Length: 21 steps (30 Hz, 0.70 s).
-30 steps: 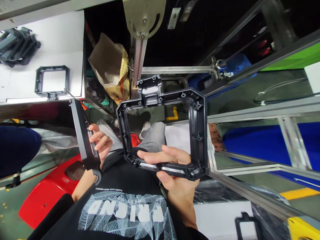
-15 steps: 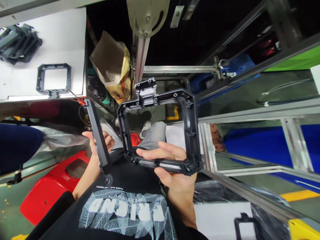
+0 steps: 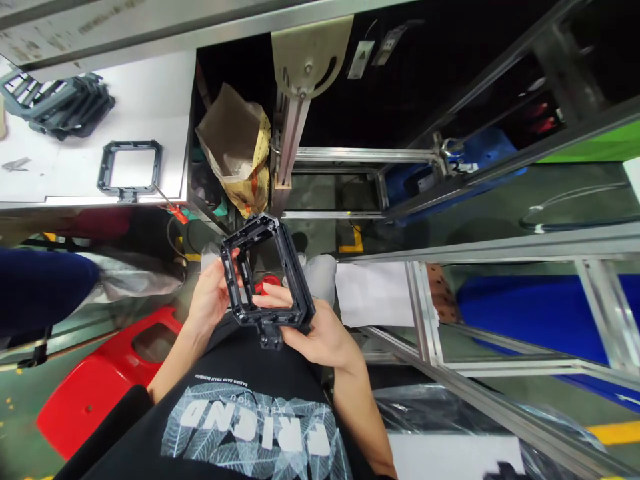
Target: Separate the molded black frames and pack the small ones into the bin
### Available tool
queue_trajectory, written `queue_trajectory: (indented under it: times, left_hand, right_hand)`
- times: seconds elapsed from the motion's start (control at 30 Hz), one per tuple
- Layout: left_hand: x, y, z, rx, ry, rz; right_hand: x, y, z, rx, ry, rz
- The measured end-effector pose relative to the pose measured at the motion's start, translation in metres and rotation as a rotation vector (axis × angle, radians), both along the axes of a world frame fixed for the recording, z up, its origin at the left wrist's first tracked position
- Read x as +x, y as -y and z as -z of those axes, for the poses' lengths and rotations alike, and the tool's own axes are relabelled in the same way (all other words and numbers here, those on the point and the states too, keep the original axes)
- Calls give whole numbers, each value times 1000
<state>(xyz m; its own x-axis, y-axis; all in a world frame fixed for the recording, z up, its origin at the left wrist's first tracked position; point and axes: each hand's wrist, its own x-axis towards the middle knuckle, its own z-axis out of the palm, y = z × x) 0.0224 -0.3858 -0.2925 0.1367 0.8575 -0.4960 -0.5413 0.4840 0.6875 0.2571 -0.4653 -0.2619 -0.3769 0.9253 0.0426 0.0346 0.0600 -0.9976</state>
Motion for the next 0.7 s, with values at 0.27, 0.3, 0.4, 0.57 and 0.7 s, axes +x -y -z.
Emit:
queue_trajectory:
  times: [0.27,0.3,0.4,0.57,0.7]
  left_hand:
    - [1,2,3,33,-102,-17]
    - [2,3,4,27,-100,-9]
    - [6,2,11,8,-143,40]
    - [14,-1,36,-139,-124,151]
    - [18,3,48,-347,356,261]
  right_hand:
    - [-1,-3,-1,-82,-71,3]
    - [0,-3,0,-86,-72,9]
    - [1,-2,7,-99,-73,52]
    - [-6,-7,19,-139,27,101]
    - [-15,-10,23,-186,11,96]
